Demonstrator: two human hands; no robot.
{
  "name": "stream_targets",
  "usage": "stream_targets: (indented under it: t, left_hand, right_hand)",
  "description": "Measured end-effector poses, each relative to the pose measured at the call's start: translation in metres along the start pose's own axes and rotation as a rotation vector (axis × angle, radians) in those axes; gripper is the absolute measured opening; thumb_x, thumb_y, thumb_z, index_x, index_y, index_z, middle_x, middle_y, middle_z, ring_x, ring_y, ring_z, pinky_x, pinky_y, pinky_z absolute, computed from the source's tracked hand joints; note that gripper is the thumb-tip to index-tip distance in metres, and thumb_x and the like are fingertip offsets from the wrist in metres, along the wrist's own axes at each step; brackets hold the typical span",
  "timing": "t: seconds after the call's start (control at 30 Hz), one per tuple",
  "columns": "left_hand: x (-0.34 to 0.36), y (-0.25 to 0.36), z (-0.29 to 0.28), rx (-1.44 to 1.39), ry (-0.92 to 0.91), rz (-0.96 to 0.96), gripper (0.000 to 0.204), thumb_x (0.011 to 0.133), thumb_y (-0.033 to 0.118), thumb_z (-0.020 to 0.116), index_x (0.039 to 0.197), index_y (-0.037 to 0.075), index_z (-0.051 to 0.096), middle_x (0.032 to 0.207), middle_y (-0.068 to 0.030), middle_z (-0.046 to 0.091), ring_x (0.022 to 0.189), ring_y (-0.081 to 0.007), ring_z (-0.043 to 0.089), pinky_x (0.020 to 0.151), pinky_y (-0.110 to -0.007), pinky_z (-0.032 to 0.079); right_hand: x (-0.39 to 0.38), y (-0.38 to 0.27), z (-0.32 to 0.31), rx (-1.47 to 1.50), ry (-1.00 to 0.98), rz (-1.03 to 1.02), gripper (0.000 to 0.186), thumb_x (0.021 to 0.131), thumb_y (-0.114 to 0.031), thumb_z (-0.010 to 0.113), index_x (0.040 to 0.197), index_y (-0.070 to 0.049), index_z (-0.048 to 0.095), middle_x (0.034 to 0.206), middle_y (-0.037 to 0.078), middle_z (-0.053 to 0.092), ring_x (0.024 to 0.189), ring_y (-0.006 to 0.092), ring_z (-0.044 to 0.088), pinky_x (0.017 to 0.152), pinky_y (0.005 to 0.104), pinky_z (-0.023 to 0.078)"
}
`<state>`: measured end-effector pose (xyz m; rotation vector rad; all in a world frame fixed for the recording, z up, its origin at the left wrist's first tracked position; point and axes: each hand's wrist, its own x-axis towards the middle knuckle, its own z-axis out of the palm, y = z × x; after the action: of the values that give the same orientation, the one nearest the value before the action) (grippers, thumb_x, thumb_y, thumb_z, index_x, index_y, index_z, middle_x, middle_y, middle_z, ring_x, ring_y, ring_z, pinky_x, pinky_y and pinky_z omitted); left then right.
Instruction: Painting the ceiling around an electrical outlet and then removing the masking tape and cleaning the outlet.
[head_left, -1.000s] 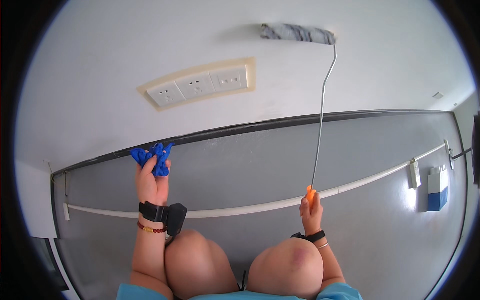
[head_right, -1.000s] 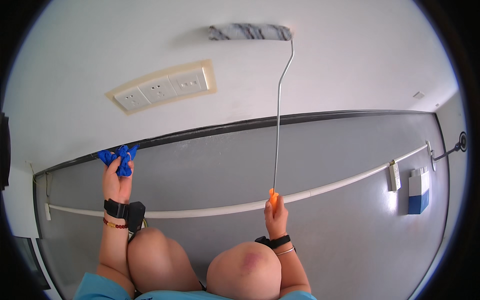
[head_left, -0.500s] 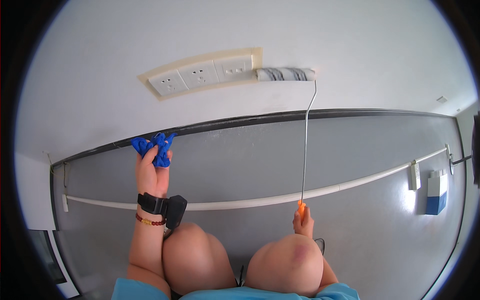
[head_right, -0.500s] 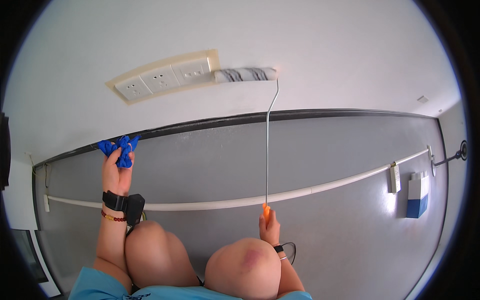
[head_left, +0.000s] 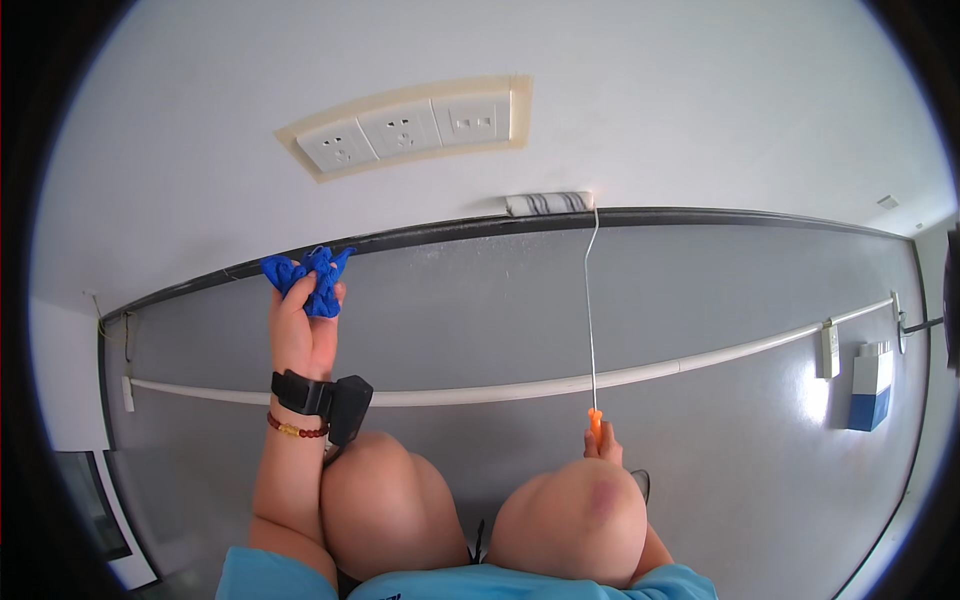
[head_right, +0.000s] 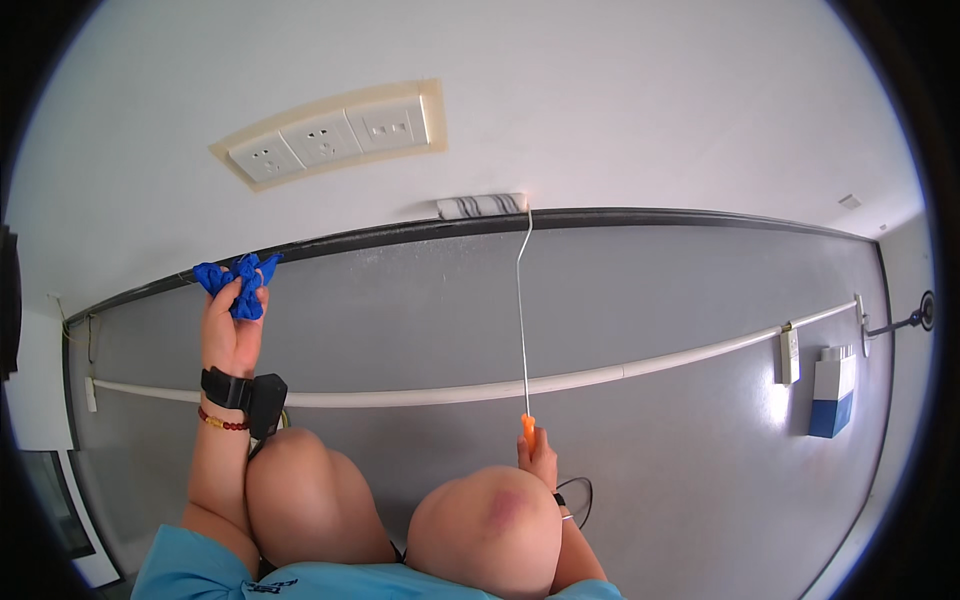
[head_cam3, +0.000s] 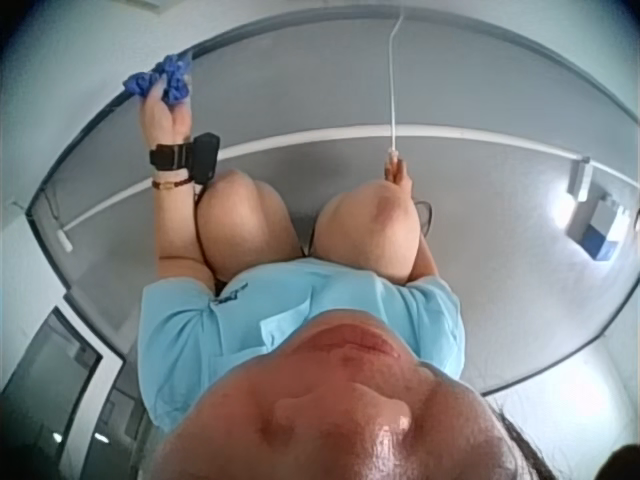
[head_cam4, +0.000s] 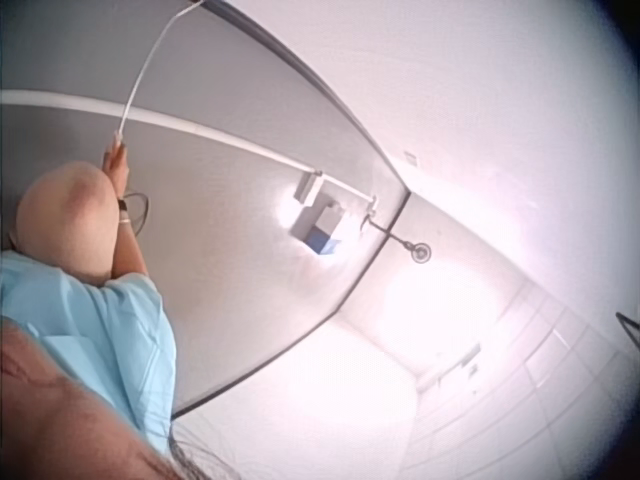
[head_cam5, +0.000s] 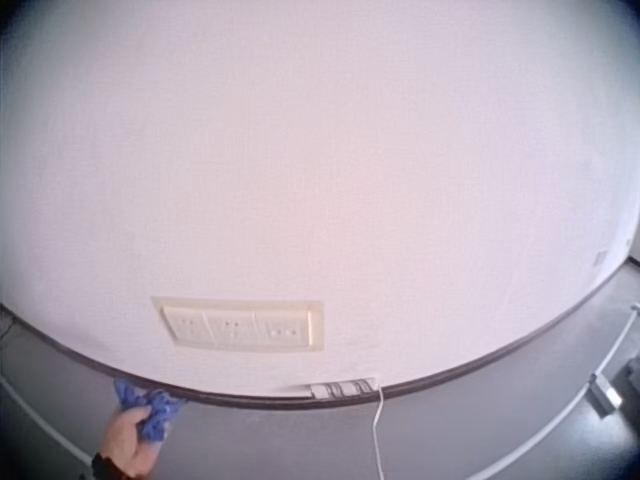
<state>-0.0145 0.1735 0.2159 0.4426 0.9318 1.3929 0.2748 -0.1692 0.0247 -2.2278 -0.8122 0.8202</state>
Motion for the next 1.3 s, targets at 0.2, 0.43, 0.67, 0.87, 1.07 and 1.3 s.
stream_targets:
  t: [0.2,0.43,0.67,0.87,1.07,1.3]
  left_hand:
    - [0.002,0.001,-0.005,0.004,-0.014,0.007,0.023,0.088,-0.008,0.051,0.105,0.005,0.046,0.103,-0.0116,0.054,0.088,-0.0231,0.058,0.066,-0.035,0.049]
    - [0.003,0.000,-0.004,-0.006,-0.004,-0.006,0.024,0.087,-0.008,0.052,0.106,0.005,0.046,0.104,-0.0111,0.054,0.090,-0.0234,0.058,0.066,-0.036,0.049]
    - [0.002,0.000,-0.003,-0.007,-0.009,-0.009,0.024,0.087,-0.008,0.052,0.106,0.005,0.046,0.103,-0.0113,0.055,0.089,-0.0231,0.058,0.066,-0.036,0.049]
    - [0.002,0.001,-0.003,-0.002,-0.007,-0.003,0.023,0.087,-0.008,0.051,0.106,0.004,0.047,0.102,-0.0115,0.055,0.087,-0.0226,0.057,0.067,-0.035,0.049]
    - [0.001,0.001,-0.001,-0.002,-0.006,-0.002,0.024,0.087,-0.008,0.051,0.107,0.003,0.047,0.102,-0.0116,0.055,0.087,-0.0223,0.057,0.067,-0.036,0.049]
    - [0.002,0.000,-0.003,-0.005,-0.012,-0.002,0.022,0.086,-0.009,0.052,0.105,0.003,0.047,0.102,-0.0116,0.055,0.087,-0.0224,0.057,0.066,-0.036,0.049]
  right_hand:
    - [-0.002,-0.009,0.001,-0.060,-0.042,0.059,0.025,0.095,-0.027,0.055,0.103,-0.004,0.047,0.070,0.023,0.058,0.065,0.0454,0.056,0.054,0.0492,0.043]
    - [-0.002,-0.002,0.003,-0.051,-0.067,0.091,0.025,0.094,-0.029,0.054,0.103,-0.006,0.048,0.072,0.023,0.060,0.067,0.0459,0.058,0.056,0.0503,0.043]
    - [0.002,-0.002,0.015,-0.045,-0.108,0.096,0.026,0.094,-0.032,0.055,0.105,-0.008,0.051,0.075,0.022,0.062,0.070,0.0455,0.059,0.057,0.0504,0.044]
    - [-0.001,-0.008,0.012,-0.025,-0.100,0.082,0.026,0.095,-0.031,0.055,0.104,-0.007,0.051,0.075,0.022,0.061,0.069,0.0451,0.059,0.057,0.0487,0.044]
    - [-0.004,-0.020,0.008,-0.003,-0.061,0.004,0.024,0.095,-0.026,0.056,0.103,-0.005,0.050,0.071,0.022,0.058,0.063,0.0426,0.055,0.055,0.0445,0.043]
    - [-0.005,-0.036,0.002,0.027,-0.039,-0.031,0.024,0.095,-0.025,0.056,0.104,-0.004,0.050,0.066,0.020,0.054,0.055,0.0361,0.049,0.052,0.0411,0.041]
